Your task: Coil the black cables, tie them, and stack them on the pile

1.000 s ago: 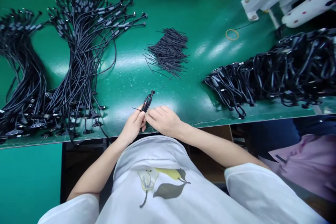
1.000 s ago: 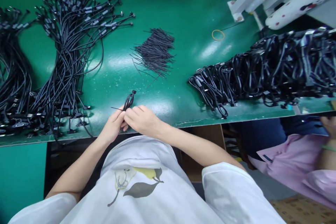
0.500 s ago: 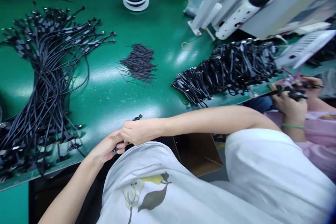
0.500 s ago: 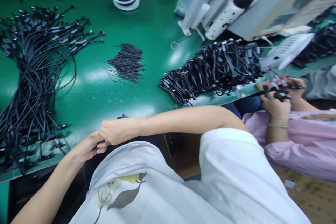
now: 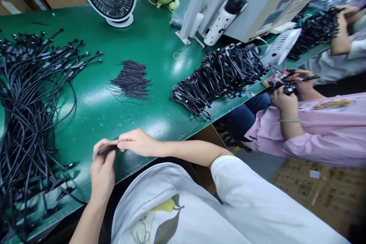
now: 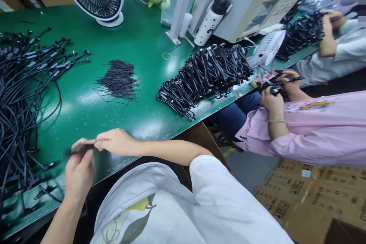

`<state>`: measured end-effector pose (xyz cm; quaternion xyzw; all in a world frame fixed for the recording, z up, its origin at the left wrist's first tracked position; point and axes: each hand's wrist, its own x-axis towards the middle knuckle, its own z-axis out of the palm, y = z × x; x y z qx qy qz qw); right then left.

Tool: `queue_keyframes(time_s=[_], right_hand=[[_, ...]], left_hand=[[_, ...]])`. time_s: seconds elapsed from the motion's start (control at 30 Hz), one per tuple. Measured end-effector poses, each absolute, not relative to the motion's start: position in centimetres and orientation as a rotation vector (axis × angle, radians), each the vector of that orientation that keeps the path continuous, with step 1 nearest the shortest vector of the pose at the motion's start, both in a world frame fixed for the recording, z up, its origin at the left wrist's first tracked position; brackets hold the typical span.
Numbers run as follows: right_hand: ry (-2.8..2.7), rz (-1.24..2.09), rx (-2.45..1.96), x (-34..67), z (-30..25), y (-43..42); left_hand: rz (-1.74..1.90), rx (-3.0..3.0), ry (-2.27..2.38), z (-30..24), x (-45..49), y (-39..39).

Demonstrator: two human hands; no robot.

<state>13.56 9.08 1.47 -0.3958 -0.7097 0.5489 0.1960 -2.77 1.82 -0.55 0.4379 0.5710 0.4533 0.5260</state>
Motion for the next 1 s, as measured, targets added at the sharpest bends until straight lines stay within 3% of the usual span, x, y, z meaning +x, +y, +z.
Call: queue_keyframes(time_s=[0.13,0.2,0.33,0.5,0.67,0.83,1.0], right_hand=[[-1.834,1.543,-1.158,14.7,1.7,9.2],[-1.978,1.411,-1.028,14.9,2.1,8.8],[-2.221,1.382,-0.933,14.9,2.0,8.3],[-1.947,1.456,-1.146,14.9,1.3,9.0],[-1.793,1.449,-1.093,14.7,1.1,8.6],[-2.043,1.156,-0.939,14.4,0.9,7.4],[-2.532,0.396,-1.065,13.4,0.7,6.3]], left_hand=[[0.865,1.537,1.349,-1.2,-3.1,1.6],[0.798,1.357,1.342,-1.3,-3.1,2.2],[1.0,1.05,1.292,-0.1,-3.4,2.8],[0.776,1.48,1.216,1.6,-2.7,1.0],[0.924,1.277,1.229,1.1,-1.5,0.4],[1.037,0.929,1.257,0.3,-1.5,0.6],[0.983,0.918,1.215,-0.1,-1.9,0.6]])
